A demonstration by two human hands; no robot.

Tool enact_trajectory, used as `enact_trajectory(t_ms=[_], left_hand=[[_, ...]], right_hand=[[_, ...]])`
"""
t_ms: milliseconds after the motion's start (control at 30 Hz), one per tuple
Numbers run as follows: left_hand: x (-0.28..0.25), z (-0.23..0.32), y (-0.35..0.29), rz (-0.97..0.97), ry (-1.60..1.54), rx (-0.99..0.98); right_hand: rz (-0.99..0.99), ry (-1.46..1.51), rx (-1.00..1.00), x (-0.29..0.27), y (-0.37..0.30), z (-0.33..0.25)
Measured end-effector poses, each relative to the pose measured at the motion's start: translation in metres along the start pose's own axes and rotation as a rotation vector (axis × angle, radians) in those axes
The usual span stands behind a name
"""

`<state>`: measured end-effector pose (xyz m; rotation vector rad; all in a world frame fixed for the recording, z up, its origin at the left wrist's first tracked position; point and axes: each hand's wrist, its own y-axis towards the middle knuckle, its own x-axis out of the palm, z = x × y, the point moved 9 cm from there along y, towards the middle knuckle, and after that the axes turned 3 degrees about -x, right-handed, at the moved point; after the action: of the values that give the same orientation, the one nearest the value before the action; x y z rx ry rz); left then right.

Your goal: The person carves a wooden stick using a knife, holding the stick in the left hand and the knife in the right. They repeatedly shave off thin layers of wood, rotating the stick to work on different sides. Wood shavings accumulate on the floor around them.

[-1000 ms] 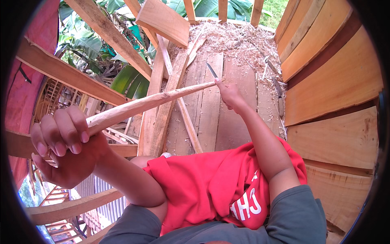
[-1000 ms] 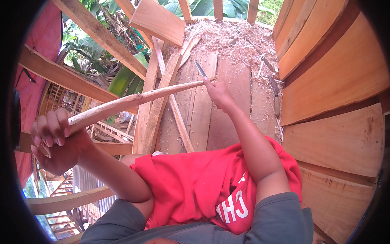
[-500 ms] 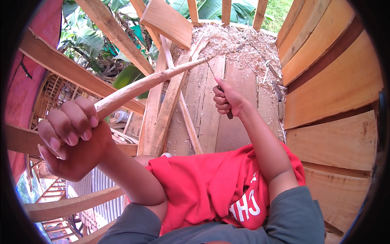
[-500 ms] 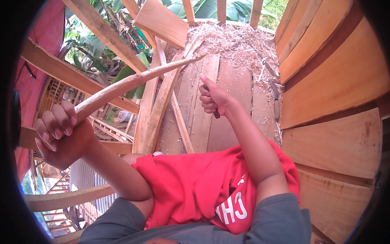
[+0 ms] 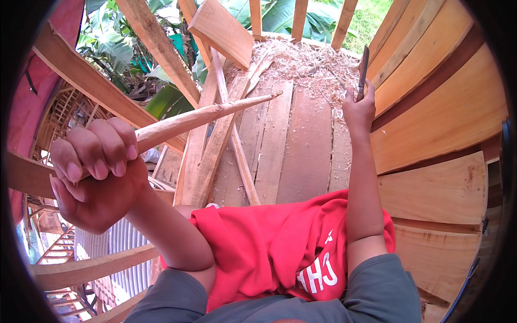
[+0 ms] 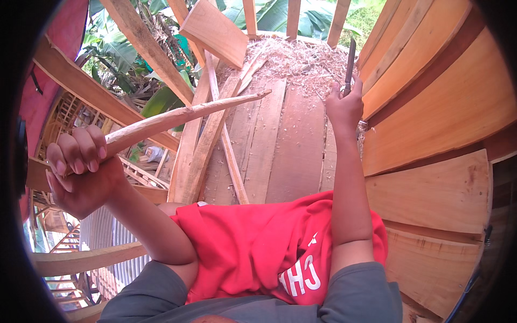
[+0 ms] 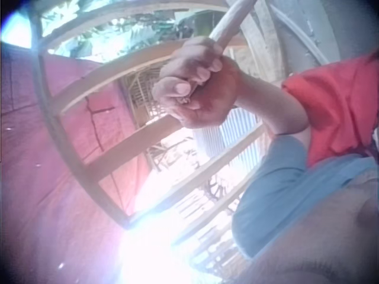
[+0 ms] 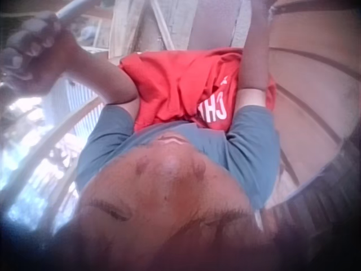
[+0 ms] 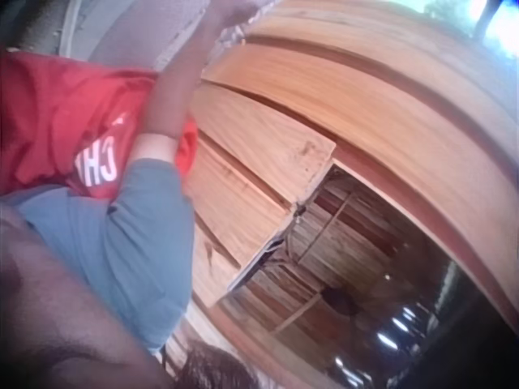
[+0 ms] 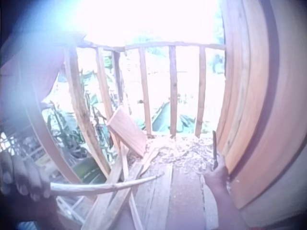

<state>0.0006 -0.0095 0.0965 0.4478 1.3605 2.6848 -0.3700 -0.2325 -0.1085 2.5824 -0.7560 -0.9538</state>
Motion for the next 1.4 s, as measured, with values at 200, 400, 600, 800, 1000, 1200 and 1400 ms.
enact_trajectory(t_ms=[200, 400, 600, 800, 1000, 1200, 1400], left_hand=[[-0.001, -0.002, 0.000, 0.009, 0.009, -0.004], [0.003, -0.005, 0.001, -0.089, -0.030, -0.022], [-0.004, -0.007, 0.001, -0.026, -0.068, -0.047], [-0.022, -0.011, -0.002, 0.171, -0.100, -0.025], [-0.033, -0.004, -0.003, 0.288, -0.139, 0.029], [-0.046, 0.000, -0.005, 0.383, -0.166, 0.041], [-0.042, -0.003, -0.005, 0.405, -0.200, 0.024]], right_hand=[[-0.393, 0.053, 0.006, 0.059, -0.021, 0.009], [-0.799, 0.137, 0.203, 0.139, -0.097, 0.020], [-0.660, 0.215, 0.305, 0.144, -0.104, 0.034], [-0.441, 0.196, 0.296, 0.121, -0.084, 0.032], [-0.449, 0.272, 0.377, 0.128, -0.082, 0.047], [-0.411, 0.381, 0.354, 0.123, -0.081, 0.038], [-0.440, 0.717, 0.459, 0.121, -0.075, 0.031]])
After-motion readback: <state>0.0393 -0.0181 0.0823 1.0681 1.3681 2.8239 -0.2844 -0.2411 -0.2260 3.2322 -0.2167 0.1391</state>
